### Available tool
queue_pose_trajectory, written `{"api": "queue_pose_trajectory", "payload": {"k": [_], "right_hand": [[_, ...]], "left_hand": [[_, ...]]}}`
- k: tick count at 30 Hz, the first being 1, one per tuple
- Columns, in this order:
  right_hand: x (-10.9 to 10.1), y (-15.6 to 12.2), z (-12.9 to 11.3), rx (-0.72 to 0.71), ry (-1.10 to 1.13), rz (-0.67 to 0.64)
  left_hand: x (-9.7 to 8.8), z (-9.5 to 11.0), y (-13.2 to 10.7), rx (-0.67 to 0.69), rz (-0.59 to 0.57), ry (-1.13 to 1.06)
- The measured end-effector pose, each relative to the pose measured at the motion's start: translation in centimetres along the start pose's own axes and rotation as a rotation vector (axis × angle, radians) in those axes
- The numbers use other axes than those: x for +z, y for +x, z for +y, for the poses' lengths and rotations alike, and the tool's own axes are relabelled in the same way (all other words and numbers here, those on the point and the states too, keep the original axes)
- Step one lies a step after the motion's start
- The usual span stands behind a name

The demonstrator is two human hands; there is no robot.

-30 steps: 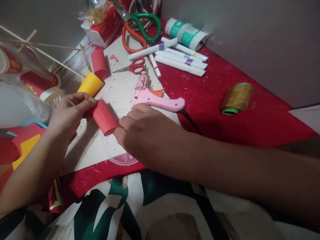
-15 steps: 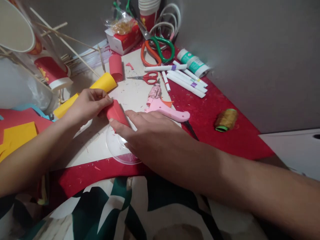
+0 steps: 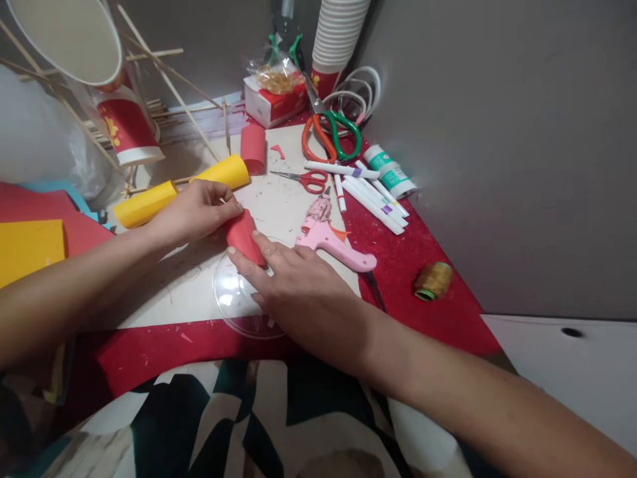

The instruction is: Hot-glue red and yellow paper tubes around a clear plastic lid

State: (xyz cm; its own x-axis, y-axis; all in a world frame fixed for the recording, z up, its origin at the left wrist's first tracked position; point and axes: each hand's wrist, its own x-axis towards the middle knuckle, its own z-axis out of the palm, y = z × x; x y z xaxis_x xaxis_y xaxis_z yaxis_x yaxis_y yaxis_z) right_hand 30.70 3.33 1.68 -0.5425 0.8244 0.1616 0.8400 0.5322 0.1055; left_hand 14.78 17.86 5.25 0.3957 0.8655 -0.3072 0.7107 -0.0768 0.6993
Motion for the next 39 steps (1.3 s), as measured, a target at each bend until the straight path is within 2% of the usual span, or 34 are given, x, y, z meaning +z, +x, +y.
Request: {"api": "queue_pose_trajectory", "payload": {"k": [4, 7, 10, 19, 23, 30, 35, 37, 39], "right_hand": [[-0.3, 0.1, 0.0, -0.009, 0.015, -0.029], [-0.4, 0.2, 0.0, 0.000, 0.024, -0.055], [-0.4, 0.3, 0.0, -0.002, 0.028, -0.049], [-0.3, 0.3, -0.1, -0.007, -0.021, -0.061], [0.1, 0.1, -0.3, -0.011, 0.000, -0.012], [0.4, 0.2, -0.2, 0.007, 0.089, -0.064], [0.2, 0.1, 0.1, 0.005, 0.141, -0.048], [0.0, 0.1, 0.1, 0.015, 0.141, -0.042], [-0.1, 0.1, 0.2, 0.024, 0.134, -0.035]], "left_hand": [[0.3, -1.0, 0.0, 0.020, -0.005, -0.173], [0.5, -1.7, -0.1, 0.010, -0.082, -0.341], [0.5, -2.2, -0.2, 0.025, -0.118, -0.417], [0.8, -3.1, -0.2, 0.101, -0.069, -0.379], [0.9, -3.5, -0.3, 0.134, -0.058, -0.367], [1.1, -4.5, -0.6, 0.226, 0.090, -0.354], [-0.1, -5.0, -2.5, 0.236, 0.252, -0.283], [-0.7, -5.3, -3.8, 0.228, 0.264, -0.260], [-0.9, -5.5, -5.2, 0.191, 0.221, -0.225]]}}
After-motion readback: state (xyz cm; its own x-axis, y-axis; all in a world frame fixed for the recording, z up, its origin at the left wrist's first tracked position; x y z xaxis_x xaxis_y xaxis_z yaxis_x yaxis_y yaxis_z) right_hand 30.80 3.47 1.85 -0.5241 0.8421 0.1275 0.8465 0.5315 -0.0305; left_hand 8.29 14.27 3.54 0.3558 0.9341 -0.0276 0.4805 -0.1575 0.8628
